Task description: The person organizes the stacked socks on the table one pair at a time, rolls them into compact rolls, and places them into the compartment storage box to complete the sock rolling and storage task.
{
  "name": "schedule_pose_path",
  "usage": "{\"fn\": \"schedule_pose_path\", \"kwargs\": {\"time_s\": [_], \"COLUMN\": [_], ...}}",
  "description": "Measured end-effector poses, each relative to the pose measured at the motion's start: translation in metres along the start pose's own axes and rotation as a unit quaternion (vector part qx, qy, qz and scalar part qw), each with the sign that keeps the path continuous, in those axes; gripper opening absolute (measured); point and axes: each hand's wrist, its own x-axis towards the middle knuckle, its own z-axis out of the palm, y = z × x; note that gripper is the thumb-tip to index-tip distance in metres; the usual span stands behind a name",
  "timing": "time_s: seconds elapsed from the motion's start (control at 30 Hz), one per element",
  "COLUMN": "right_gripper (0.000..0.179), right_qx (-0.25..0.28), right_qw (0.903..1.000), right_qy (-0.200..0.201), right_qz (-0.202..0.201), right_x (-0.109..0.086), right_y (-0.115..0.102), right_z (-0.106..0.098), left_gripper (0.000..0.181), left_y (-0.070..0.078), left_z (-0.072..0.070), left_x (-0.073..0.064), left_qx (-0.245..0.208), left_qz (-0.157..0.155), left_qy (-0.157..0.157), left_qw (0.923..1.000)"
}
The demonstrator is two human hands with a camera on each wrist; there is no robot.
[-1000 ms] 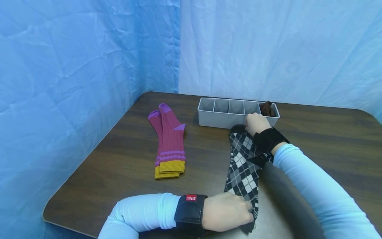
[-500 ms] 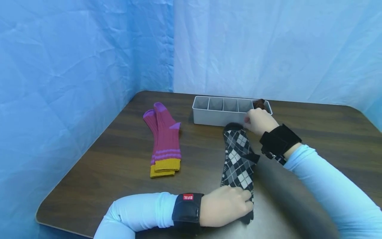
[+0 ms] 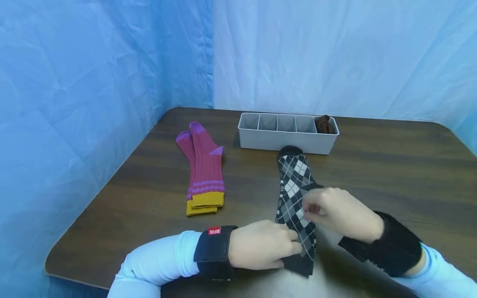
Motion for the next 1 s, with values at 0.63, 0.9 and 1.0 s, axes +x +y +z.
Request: {"fn": "schedule_pose_path", "kwargs": {"time_s": [0.63, 0.9, 1.0], "right_gripper": [0.021, 0.028, 0.013], "right_qx": [0.022, -0.066, -0.053], "right_qw": [0.9901, 0.993, 0.9932], "right_qy": [-0.127, -0.076, -0.086], "right_qz": [-0.056, -0.062, -0.058], "right_x": [-0.021, -0.023, -0.024], "right_y": [-0.022, -0.027, -0.024], "right_z": [0.024, 0.038, 0.038], "left_gripper": [0.011, 0.011, 0.018], "left_y": [-0.006, -0.01, -0.012], "left_z": [0.016, 0.013, 0.012], "left_x": [0.004, 0.005, 0.005], "left_qx": [0.061, -0.008, -0.029], "left_qz": [-0.027, -0.037, -0.034], "left_qy": [0.046, 0.023, 0.017], "left_qw": [0.9967, 0.999, 0.9989]}}
